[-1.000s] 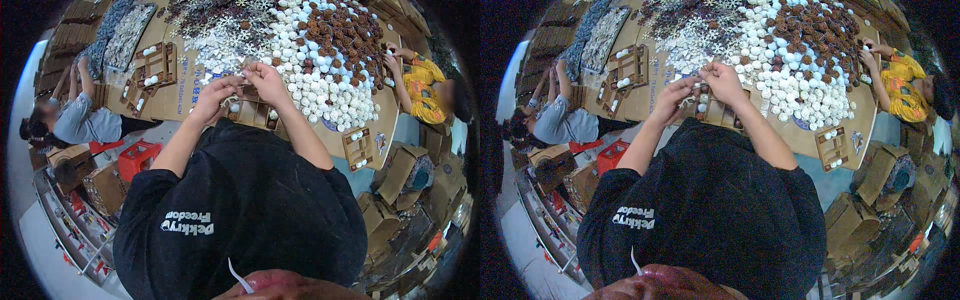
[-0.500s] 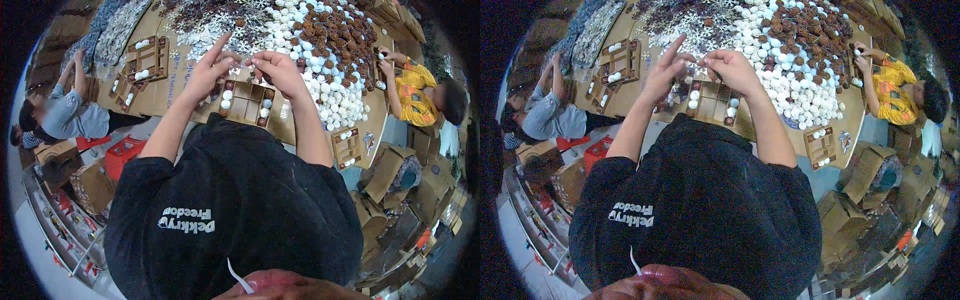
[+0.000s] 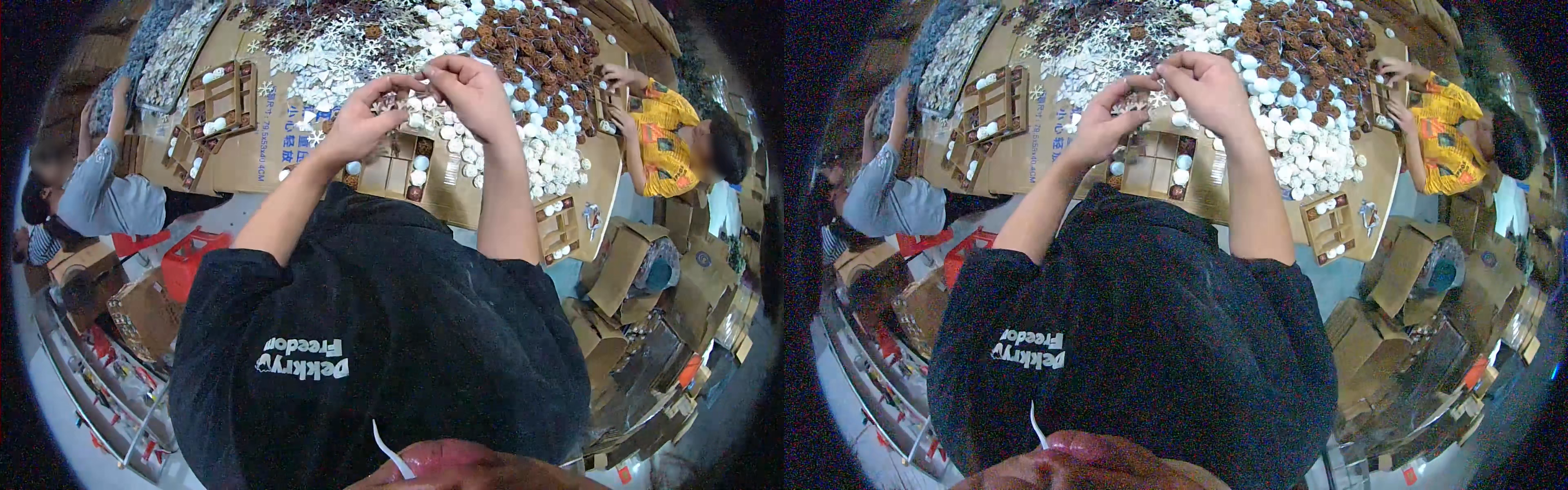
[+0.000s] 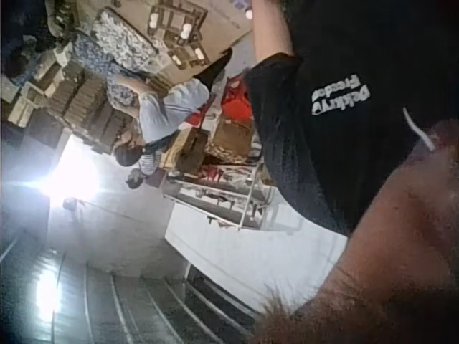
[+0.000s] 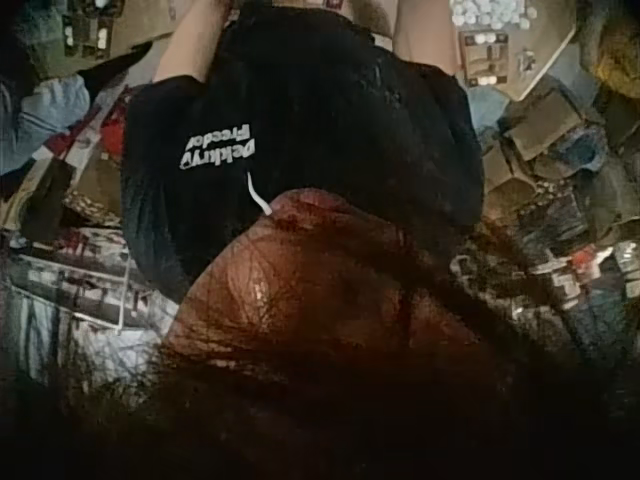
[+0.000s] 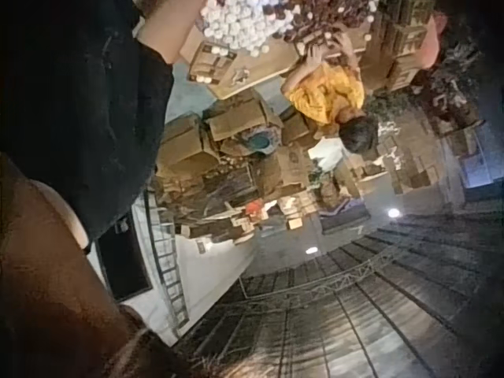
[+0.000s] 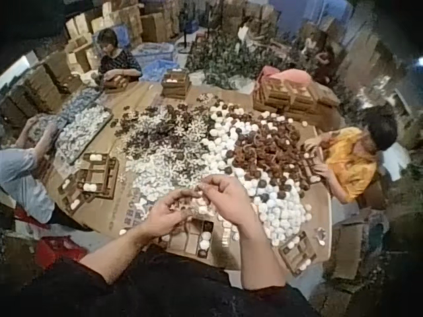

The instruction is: Packing various decorative snowflake and star ornaments into small wooden display boxes.

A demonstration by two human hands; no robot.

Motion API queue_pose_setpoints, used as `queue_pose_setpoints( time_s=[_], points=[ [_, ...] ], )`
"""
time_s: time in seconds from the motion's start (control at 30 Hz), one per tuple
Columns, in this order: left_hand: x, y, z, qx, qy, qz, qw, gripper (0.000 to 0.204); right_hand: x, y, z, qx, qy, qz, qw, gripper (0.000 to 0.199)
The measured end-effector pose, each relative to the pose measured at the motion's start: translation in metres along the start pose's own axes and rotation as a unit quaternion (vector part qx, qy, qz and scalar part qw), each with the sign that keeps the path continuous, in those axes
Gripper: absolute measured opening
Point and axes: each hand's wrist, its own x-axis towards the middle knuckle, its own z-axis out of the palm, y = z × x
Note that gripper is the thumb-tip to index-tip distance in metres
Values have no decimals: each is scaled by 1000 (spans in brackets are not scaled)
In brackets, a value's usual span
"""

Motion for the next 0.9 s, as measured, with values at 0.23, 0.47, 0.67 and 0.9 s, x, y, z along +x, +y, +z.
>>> queue_pose_setpoints(
  time_s=[0.23,0.47,0.67,0.9],
  points=[
    [-8,-8,-9,-494,-37,-117,861,46,7,16,17,-36,8,-10,999,19],
    [-3,13,-2,-360,14,-80,929,71,-22,39,68,189,262,8,946,24],
    [-5,16,-13,-161,24,-43,986,62,-42,34,77,127,129,-24,983,16],
    [-12,14,-23,24,-4,-10,1000,71,-38,37,47,-54,122,-48,990,13]
  ],
)
